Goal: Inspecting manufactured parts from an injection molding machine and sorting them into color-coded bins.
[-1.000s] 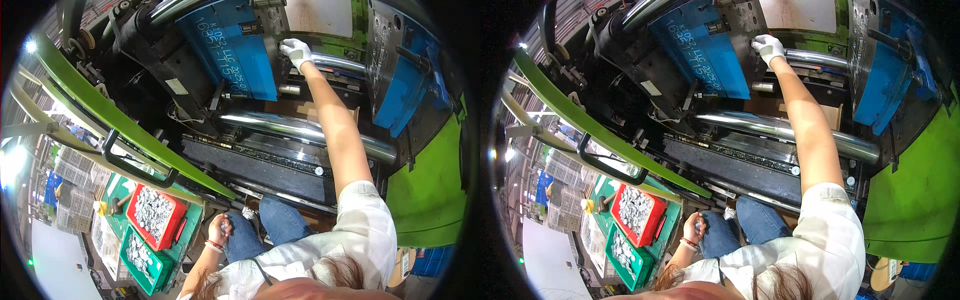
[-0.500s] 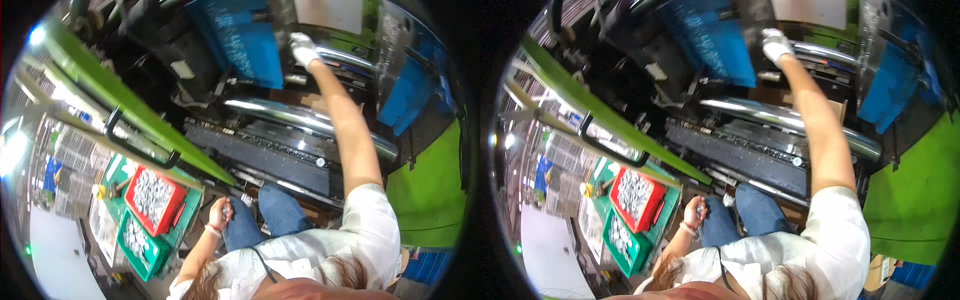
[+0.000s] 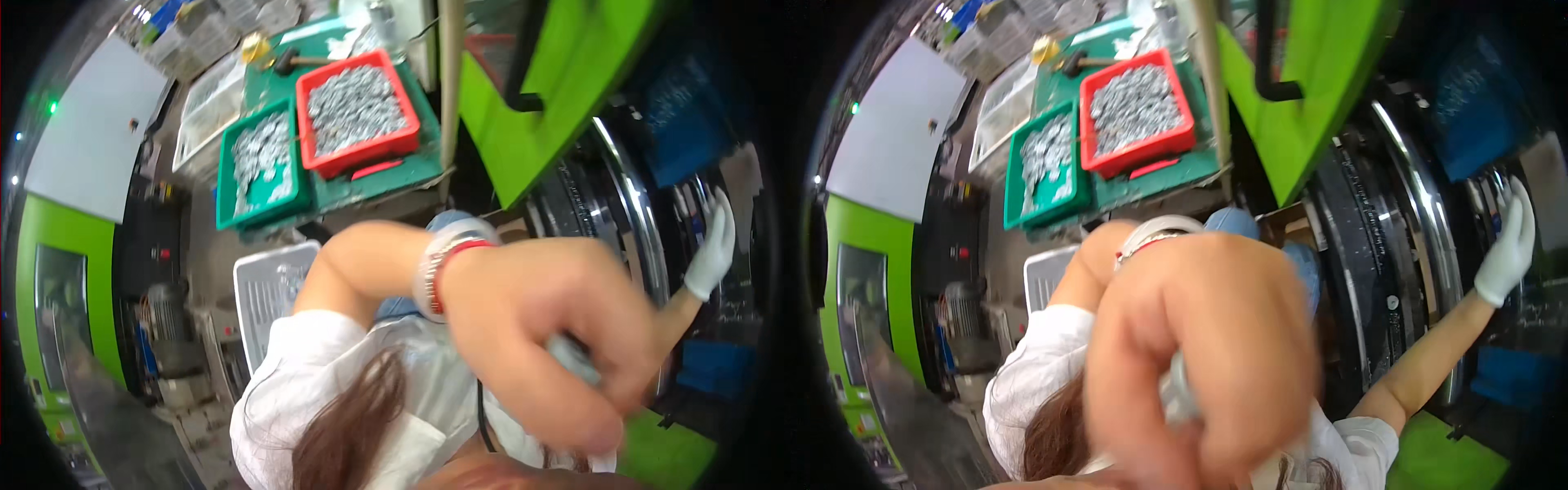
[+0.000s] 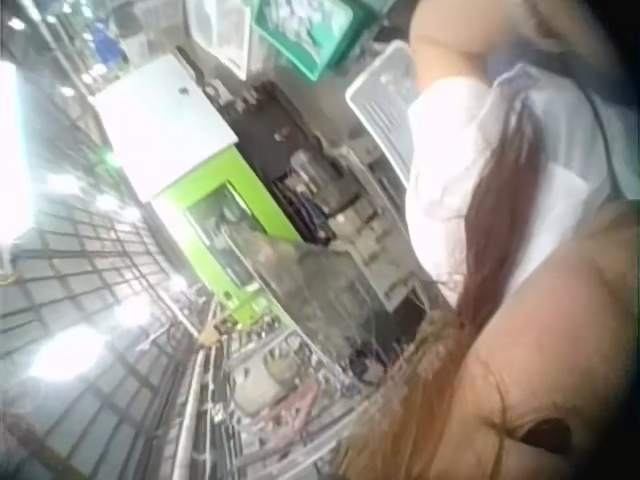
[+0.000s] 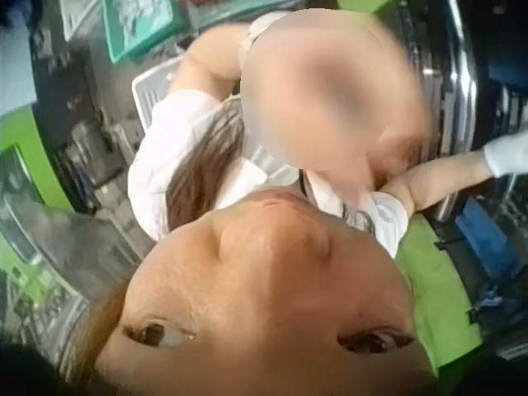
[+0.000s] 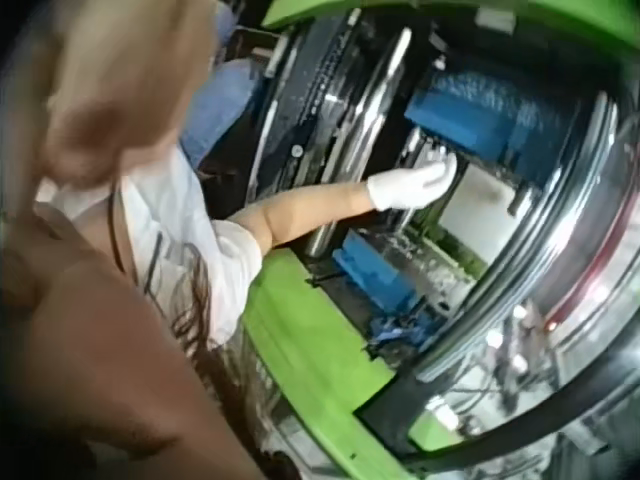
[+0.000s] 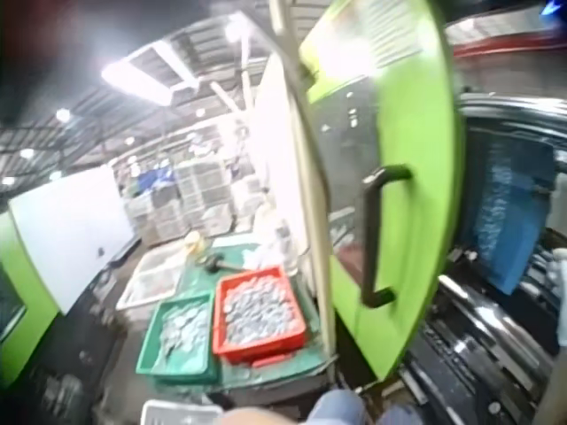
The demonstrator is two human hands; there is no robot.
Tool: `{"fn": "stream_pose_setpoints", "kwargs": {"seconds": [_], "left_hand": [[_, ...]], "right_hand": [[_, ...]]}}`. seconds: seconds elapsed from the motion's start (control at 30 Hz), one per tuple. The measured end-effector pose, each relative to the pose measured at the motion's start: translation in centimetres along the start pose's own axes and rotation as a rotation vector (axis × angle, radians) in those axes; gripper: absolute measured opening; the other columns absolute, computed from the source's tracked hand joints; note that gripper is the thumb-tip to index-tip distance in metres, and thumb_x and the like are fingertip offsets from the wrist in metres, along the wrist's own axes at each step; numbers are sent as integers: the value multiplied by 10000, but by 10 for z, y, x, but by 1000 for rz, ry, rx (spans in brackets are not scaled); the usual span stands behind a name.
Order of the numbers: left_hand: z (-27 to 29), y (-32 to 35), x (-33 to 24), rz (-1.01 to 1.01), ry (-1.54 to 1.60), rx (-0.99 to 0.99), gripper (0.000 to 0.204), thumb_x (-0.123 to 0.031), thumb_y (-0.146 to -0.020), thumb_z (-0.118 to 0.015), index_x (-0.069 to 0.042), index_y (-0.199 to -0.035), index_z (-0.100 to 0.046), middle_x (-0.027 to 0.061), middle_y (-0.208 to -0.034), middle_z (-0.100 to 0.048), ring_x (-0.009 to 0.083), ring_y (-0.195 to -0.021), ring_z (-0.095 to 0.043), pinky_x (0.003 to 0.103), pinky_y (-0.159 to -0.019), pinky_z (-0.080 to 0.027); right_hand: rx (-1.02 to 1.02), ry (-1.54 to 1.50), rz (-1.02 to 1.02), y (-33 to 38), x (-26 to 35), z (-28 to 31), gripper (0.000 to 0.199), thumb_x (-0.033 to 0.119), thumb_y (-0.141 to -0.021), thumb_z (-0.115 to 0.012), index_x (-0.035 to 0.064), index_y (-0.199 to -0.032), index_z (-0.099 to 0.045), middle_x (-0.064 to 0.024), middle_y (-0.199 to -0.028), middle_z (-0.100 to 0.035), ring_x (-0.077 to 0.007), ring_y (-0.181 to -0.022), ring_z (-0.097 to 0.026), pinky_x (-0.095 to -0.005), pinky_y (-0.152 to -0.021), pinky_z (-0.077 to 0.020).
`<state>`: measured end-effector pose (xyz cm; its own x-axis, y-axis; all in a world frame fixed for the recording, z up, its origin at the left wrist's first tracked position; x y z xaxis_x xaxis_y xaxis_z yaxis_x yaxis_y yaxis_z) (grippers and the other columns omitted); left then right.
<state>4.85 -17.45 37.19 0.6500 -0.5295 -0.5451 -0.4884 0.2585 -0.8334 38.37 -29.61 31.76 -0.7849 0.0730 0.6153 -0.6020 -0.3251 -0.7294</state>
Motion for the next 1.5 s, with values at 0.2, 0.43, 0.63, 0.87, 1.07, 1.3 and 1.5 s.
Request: {"fn": "stream_pose_setpoints", "kwargs": {"seconds": [0.2, 0.43, 0.63, 0.87, 1.07, 1.3, 1.5], "left_hand": [[-18, -15, -17, -49, -50, 101, 214, -143, -855, -676, 16, -743, -589, 91, -652, -595, 207, -513, -559, 295, -457, -421], [-10, -13, -2, -18, -75, 86, 223, -154, -852, -679, 12, -733, -589, 85, -645, -591, 199, -512, -553, 292, -458, -417], [1, -16, 5, 29, -83, 65, 231, -162, -849, -682, 8, -724, -589, 79, -638, -587, 193, -511, -548, 289, -460, -413], [7, -16, 5, 46, -82, 57, 240, -173, -845, -685, 4, -714, -588, 73, -631, -583, 185, -509, -542, 286, -462, -408], [5, -28, 10, 28, -87, 67, 248, -181, -842, -687, 0, -706, -588, 68, -625, -579, 178, -508, -536, 283, -463, -404], [6, -29, 11, 25, -101, 59, 257, -192, -838, -690, -4, -696, -587, 62, -617, -575, 170, -507, -530, 280, -465, -399], [11, -18, 1, 30, -84, 48, 265, -200, -835, -693, -7, -687, -587, 56, -611, -571, 164, -505, -525, 277, -467, -395]], "right_hand": [[1, 53, -215, 76, 6, 2, 332, 140, -1002, -399, -57, -1238, -525, -141, -1242, -563, -222, -1124, -556, -341, -1001, -436], [24, 137, -370, 134, -32, 21, 328, 136, -999, -403, -57, -1233, -528, -141, -1238, -565, -221, -1120, -557, -340, -997, -437], [33, 170, -415, 147, -48, 29, 325, 134, -997, -407, -58, -1230, -529, -141, -1233, -566, -220, -1117, -558, -338, -994, -438], [42, 178, -416, 147, -53, 30, 322, 131, -994, -412, -58, -1225, -532, -141, -1228, -568, -220, -1113, -559, -336, -990, -439], [45, 174, -421, 144, -54, 25, 319, 128, -992, -416, -59, -1222, -534, -141, -1224, -569, -219, -1110, -560, -335, -987, -440], [47, 167, -430, 145, -56, 21, 315, 125, -989, -420, -59, -1217, -536, -141, -1219, -571, -218, -1106, -561, -333, -983, -440], [56, 164, -430, 146, -56, 21, 312, 122, -987, -424, -60, -1214, -538, -141, -1215, -572, -218, -1102, -562, -331, -980, -441]]}}
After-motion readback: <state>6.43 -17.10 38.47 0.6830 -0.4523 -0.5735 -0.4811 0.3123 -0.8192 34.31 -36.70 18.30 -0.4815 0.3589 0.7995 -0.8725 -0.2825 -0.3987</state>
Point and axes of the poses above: each hand's wrist, its own y-axis away from the middle knuckle, its own z-axis out of the back of the hand, x = y × z, the point moved 10 cm from there along -y, towards the middle knuckle
